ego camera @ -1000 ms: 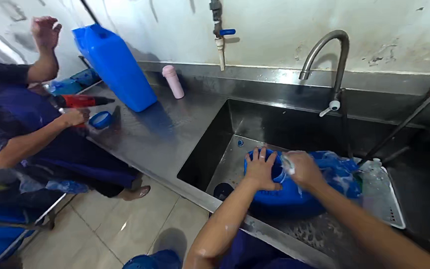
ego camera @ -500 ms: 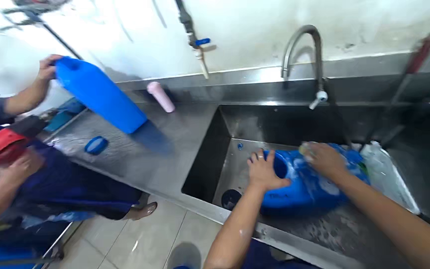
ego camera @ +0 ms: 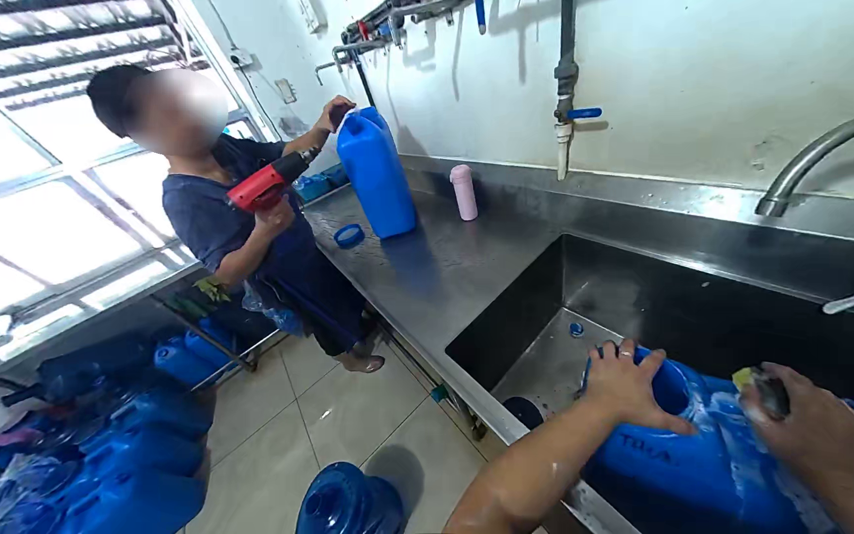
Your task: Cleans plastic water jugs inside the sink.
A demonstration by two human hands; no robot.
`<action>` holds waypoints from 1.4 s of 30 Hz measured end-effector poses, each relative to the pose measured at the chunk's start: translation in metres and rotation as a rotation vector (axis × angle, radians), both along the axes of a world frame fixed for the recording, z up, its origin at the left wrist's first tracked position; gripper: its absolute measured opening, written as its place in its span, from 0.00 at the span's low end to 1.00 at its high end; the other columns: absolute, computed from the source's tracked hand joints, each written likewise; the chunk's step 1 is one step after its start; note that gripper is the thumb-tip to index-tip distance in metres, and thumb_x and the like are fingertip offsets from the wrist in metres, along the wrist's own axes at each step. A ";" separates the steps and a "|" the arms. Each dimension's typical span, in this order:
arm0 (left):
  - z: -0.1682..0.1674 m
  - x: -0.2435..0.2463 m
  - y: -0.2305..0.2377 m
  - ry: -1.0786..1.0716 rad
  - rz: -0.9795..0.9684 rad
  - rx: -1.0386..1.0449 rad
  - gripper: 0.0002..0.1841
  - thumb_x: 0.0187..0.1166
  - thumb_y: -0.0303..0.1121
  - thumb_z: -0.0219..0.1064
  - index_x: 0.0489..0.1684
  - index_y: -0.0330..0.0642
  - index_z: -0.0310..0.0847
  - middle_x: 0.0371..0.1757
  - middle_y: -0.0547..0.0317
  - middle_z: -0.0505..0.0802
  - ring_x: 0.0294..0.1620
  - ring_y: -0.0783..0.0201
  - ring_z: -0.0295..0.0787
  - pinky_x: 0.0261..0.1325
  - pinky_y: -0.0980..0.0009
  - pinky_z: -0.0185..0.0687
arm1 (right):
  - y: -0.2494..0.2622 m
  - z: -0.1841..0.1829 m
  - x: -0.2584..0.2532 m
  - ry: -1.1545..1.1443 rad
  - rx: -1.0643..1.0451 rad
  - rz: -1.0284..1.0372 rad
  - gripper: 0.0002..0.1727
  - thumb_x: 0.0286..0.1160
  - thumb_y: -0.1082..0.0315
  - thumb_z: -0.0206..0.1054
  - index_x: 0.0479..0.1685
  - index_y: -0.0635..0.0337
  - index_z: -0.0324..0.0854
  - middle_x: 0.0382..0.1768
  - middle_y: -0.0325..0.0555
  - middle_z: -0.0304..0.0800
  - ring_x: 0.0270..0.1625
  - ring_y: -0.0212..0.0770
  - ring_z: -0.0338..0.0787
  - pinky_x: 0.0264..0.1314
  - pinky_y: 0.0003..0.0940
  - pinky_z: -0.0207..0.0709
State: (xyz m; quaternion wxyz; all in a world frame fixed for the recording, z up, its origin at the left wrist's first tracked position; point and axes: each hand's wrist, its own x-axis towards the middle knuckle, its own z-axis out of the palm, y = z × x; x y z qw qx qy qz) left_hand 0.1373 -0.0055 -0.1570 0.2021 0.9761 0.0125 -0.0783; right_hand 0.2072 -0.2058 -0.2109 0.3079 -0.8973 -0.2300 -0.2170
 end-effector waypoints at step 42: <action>0.009 -0.003 -0.005 0.008 0.080 -0.026 0.45 0.77 0.66 0.64 0.93 0.51 0.59 0.92 0.34 0.60 0.91 0.34 0.54 0.88 0.36 0.44 | 0.008 0.022 0.009 0.193 -0.008 0.007 0.23 0.76 0.63 0.68 0.57 0.78 0.80 0.47 0.82 0.87 0.54 0.82 0.87 0.54 0.77 0.72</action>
